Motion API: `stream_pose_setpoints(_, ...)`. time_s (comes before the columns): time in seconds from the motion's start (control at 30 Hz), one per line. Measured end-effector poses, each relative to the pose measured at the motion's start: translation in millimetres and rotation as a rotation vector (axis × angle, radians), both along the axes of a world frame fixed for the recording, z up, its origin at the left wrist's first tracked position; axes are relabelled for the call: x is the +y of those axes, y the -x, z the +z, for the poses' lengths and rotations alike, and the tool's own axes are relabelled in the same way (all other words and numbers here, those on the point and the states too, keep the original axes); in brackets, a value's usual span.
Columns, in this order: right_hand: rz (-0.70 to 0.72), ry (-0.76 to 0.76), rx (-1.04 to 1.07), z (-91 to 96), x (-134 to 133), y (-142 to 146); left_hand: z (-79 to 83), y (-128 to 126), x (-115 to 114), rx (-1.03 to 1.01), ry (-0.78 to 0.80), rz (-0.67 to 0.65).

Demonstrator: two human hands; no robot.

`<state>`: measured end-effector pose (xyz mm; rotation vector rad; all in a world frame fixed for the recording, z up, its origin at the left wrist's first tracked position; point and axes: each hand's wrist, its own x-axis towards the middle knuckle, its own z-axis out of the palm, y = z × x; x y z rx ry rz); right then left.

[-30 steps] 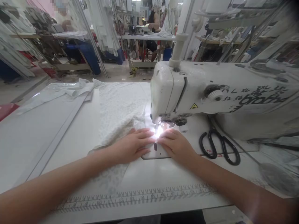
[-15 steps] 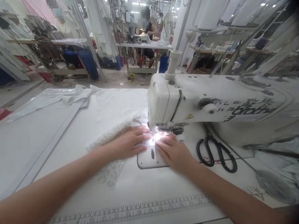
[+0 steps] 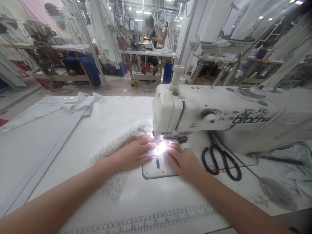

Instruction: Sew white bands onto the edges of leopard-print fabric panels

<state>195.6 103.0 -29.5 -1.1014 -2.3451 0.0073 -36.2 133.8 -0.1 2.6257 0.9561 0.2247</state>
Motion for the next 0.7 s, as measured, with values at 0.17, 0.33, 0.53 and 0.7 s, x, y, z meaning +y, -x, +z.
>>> stream_pose_setpoints(0.17, -0.082, 0.032, -0.045, 0.8, -1, -1, -0.9, -1, -1, -0.029, -0.016, 0.003)
stream_pose_setpoints(0.33, -0.118, 0.064, -0.053, -1.4, 1, 0, -1.2, 3, -2, -0.054, 0.003, 0.012)
stream_pose_setpoints(0.53, -0.034, 0.001, 0.012, -1.9, 1, 4, -5.9, -16, 4, -0.166, -0.024, 0.114)
stream_pose_setpoints(0.7, 0.269, -0.014, 0.059, 16.5, -34, 34, 8.0, 23, -7, -0.134, 0.095, 0.220)
